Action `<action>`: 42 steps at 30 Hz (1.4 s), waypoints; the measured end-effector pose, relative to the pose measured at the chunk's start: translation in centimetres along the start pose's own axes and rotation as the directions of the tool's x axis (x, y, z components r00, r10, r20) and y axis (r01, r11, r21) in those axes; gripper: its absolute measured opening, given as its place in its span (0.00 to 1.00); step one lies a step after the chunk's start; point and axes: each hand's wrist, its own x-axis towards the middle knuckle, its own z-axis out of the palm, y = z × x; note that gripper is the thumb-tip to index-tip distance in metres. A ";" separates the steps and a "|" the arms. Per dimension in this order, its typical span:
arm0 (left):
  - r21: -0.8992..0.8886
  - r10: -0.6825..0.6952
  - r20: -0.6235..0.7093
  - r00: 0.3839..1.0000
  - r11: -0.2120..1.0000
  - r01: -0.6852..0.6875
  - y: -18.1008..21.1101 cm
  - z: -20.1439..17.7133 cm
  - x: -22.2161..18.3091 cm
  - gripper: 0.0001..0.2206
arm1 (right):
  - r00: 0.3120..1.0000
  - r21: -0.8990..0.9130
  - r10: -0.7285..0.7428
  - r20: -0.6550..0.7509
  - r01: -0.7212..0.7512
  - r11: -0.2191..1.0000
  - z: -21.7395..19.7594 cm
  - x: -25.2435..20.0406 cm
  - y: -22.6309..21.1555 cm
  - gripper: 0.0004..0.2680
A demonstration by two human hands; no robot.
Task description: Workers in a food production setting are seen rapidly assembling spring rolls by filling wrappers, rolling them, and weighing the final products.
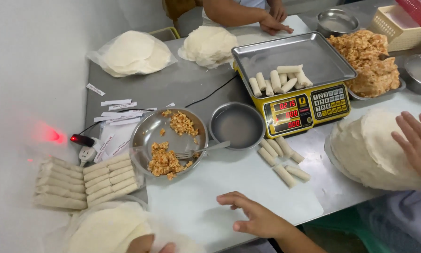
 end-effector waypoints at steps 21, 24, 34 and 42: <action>-0.428 0.425 -0.134 0.895 0.790 -0.439 2.0 7.4 1.4 0.09 | 0.935 0.253 0.154 -0.320 -0.073 0.965 -2.1 -2.2 -0.9 0.06; -0.636 0.332 -0.053 0.942 0.716 -0.288 1.4 8.5 0.6 0.10 | 0.939 0.348 0.282 -0.199 -0.201 0.916 -1.2 -2.1 -1.4 0.12; -0.797 0.297 0.036 0.954 0.585 -0.152 3.0 9.3 -2.7 0.12 | 0.929 -0.171 -0.005 -0.371 -0.063 0.983 1.1 -2.0 -2.9 0.10; -0.764 0.400 0.185 0.898 0.633 -0.125 1.0 10.3 -1.8 0.10 | 0.980 0.275 0.012 -0.201 0.044 0.960 2.1 -2.4 -3.4 0.15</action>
